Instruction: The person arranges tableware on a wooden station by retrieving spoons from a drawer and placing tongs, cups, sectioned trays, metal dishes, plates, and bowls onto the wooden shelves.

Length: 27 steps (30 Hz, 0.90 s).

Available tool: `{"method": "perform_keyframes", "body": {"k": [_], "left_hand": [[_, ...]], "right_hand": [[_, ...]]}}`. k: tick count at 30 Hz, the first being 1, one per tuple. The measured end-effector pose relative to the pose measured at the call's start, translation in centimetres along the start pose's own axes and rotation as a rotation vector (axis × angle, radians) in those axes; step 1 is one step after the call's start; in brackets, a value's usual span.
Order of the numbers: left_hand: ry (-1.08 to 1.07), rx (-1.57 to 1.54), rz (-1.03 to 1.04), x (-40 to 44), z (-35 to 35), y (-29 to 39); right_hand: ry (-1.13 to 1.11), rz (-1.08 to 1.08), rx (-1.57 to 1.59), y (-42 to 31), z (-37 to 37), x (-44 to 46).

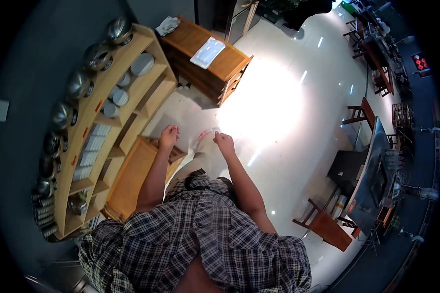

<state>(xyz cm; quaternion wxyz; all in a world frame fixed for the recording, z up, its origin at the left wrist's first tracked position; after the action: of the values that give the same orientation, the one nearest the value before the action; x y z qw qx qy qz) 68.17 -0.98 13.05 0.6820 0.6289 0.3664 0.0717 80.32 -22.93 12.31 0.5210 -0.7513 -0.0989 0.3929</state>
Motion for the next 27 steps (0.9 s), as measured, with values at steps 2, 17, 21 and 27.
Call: {"method": "perform_keyframes", "body": {"k": [2, 17, 21, 27], "left_hand": [[-0.049, 0.020, -0.008, 4.4, 1.3, 0.9], [-0.286, 0.227, 0.097, 29.0, 21.6, 17.5], [-0.267, 0.200, 0.096, 34.6, 28.7, 20.8], [-0.206, 0.075, 0.039, 43.3, 38.9, 24.8]], "right_hand": [[0.018, -0.026, -0.027, -1.3, -2.1, 3.4], [0.210, 0.036, 0.258, -8.9, -22.7, 22.1], [0.265, -0.034, 0.276, -8.9, -31.8, 27.9], [0.211, -0.026, 0.220, -13.9, -45.2, 36.7]]}}
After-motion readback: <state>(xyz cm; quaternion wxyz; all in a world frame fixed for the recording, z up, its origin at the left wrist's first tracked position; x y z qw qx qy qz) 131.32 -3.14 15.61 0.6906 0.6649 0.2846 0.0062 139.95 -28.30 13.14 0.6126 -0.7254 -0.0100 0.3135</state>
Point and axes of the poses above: each hand's wrist, its own x-axis towards the middle knuckle, its own z-axis out of the palm, y = z × x, the point moved 2 cm from there along x, towards the middle knuckle, and after that the axes turned 8 degrees about -y, right-handed, at the moved point
